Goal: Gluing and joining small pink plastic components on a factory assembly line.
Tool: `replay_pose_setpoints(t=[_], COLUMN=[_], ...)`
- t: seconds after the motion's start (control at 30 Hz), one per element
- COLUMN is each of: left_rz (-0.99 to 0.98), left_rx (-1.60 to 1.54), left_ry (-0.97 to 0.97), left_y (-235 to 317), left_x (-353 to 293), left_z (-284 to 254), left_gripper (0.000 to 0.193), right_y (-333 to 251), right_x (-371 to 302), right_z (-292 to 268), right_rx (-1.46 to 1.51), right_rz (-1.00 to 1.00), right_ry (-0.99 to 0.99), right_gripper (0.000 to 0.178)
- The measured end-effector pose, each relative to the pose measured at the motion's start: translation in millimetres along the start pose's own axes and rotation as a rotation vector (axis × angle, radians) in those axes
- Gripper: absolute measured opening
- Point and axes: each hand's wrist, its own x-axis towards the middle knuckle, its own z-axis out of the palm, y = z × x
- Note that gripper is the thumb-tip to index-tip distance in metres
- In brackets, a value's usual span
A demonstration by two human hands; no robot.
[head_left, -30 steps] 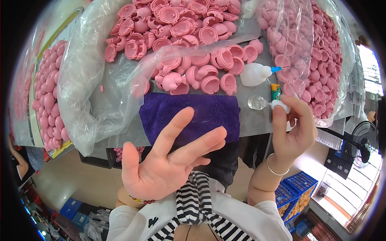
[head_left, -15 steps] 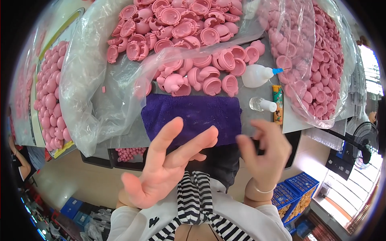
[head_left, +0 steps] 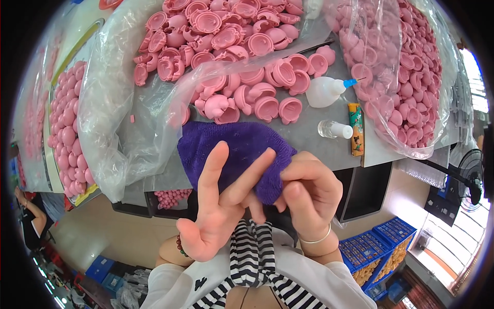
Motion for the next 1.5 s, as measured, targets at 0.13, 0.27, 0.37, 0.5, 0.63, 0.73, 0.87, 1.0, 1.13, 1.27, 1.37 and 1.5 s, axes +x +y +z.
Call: replay_pose_setpoints(t=[0.13,0.27,0.37,0.5,0.63,0.73,0.87,1.0,1.13,1.27,1.37,1.5], left_rz=[0.024,0.224,0.401,0.404,0.33,0.171,0.134,0.155,0.092,0.056,0.052,0.181], left_rx=[0.011,0.157,0.277,0.213,0.257,0.043,-0.344,-0.513,-0.574,-0.669,-0.433,-0.005], left_ry=[-0.037,-0.014,-0.14,-0.172,-0.242,-0.164,-0.154,-0.133,-0.153,-0.1,-0.039,-0.098], left_y=[-8,-26,-46,-58,-51,-46,-36,-33,-26,-23,-29,-36], left_x=[-5,-12,-6,-10,-10,-22,-19,-8,-5,-4,-18,-22], left_z=[2,-2,-14,-14,-13,-8,-10,-6,-6,-2,-2,-16], left_gripper=[0.086,0.095,0.093,0.094,0.094,0.1,0.106,0.105,0.103,0.105,0.112,0.113], right_y=[0,-4,-5,8,13,6,5,1,0,5,7,18], right_x=[-3,3,-2,4,6,5,7,9,6,7,4,7], right_z=[22,19,27,30,30,30,25,24,18,23,23,33], right_rx=[0.141,0.006,-0.007,-0.212,-0.138,-0.099,-0.081,0.033,0.09,0.038,-0.013,-0.143], right_rz=[0.098,0.24,0.33,0.04,-0.022,0.156,0.033,0.14,0.196,0.116,0.092,-0.041], right_ry=[0.169,-0.067,0.033,0.065,0.118,0.144,0.008,-0.036,-0.069,-0.001,-0.004,0.052], right_gripper=[0.039,0.042,0.022,0.01,0.009,0.024,0.016,0.018,0.022,0.02,0.019,0.017])
